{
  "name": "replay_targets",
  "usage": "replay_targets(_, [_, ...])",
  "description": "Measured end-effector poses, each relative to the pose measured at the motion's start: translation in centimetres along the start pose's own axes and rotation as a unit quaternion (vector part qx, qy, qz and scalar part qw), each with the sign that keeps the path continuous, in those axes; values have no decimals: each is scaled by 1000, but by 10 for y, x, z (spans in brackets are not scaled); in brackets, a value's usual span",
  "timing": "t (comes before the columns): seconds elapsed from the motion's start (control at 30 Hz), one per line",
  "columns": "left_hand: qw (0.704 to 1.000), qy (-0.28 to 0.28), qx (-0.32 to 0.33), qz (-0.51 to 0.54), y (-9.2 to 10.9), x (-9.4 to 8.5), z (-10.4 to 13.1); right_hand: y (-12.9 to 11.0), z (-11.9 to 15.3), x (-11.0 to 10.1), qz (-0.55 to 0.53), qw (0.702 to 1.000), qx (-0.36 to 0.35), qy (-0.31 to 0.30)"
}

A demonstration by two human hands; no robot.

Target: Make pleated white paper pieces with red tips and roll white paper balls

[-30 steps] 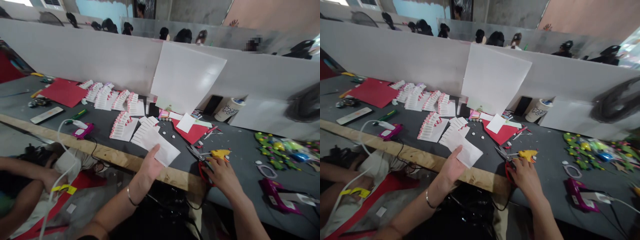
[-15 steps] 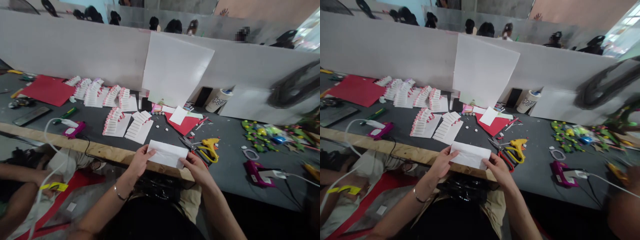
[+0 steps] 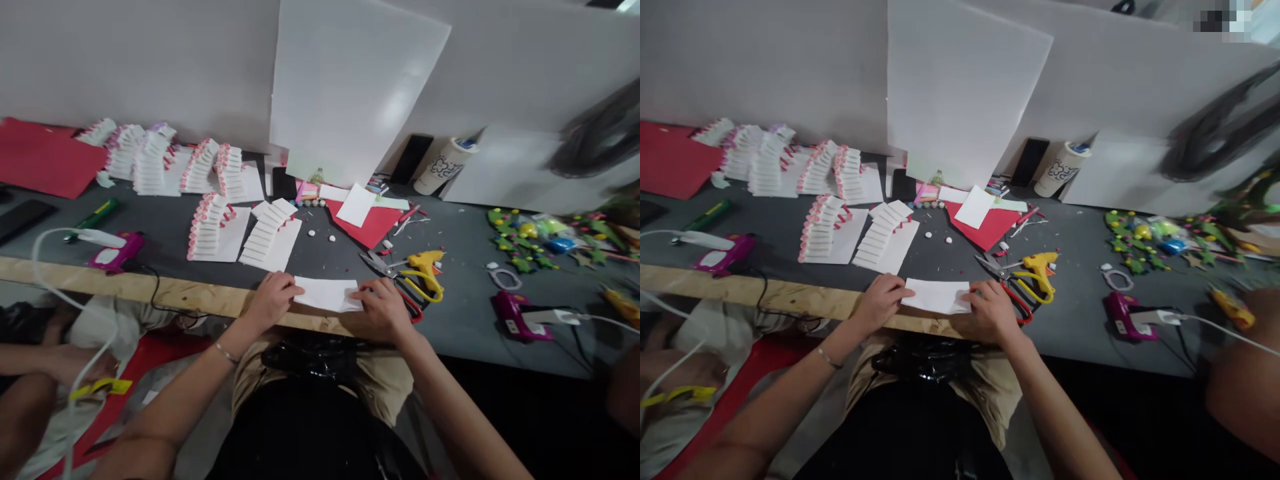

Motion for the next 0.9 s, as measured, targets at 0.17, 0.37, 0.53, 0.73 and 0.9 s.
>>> replay_targets(0.17, [993,-99,-61,-28,-4,14,9,4,23,19,-3,995,10,-103])
replay_targets(0.37, [982,-75,-176,12,-6,13,5,9,22,17,-44,989,100,-102])
replay_targets(0.53, [965,-54,-256,-3,-6,11,0,11,15,17,-37,986,137,-88])
replay_targets(0.73, [957,-43,-287,8,-3,10,-4,12,13,19,-38,983,159,-89])
replay_targets(0.9, [956,-33,-293,-3,-1,12,-7,10,12,20,-29,978,189,-87])
Point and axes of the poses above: each hand's wrist, its own z-axis away from the middle knuckle, its own x-axis out of the palm, y = z × x, the point moved 4 cm from there along -z, towards the middle knuckle, and after that the axes turned 11 degrees about z, right-handed, at the moved point
